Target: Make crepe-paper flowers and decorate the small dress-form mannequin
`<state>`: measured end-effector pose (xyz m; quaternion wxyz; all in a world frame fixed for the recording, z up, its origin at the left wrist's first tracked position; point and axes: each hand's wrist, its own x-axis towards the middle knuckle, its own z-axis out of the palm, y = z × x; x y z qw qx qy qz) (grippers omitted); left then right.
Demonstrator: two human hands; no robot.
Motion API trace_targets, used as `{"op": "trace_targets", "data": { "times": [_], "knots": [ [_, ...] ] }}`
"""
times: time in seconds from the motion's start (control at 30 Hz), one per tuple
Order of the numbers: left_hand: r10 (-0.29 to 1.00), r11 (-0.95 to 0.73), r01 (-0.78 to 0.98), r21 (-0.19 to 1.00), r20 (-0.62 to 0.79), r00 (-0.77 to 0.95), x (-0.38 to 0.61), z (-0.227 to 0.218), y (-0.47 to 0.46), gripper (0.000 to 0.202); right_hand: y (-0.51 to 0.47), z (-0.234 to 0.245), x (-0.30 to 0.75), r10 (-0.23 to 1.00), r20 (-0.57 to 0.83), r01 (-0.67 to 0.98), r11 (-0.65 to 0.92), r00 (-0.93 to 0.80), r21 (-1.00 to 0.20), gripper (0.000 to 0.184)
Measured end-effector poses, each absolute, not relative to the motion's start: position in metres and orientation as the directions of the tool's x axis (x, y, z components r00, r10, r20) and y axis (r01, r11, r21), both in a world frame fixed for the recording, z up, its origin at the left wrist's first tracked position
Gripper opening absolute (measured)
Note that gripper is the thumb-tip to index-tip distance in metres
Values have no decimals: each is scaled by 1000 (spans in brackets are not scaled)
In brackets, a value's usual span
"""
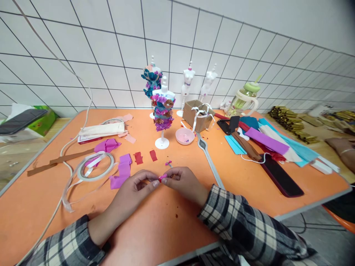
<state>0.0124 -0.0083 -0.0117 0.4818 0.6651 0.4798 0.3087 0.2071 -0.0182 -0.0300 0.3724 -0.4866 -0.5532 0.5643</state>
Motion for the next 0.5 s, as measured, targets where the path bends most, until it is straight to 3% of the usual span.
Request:
{"op": "trace_targets", "data": {
  "times": [0.2,0.5],
  "knots": [
    [923,-119,297,947,-4,385,13,-16,-7,17,-18,-32,207,965,-125,131,-96,-232,-987,29],
    [935,-76,301,950,-37,354,11,-13,-7,21,-19,-30,205,970,-116,206,-71,-213,-976,24]
  ]
}}
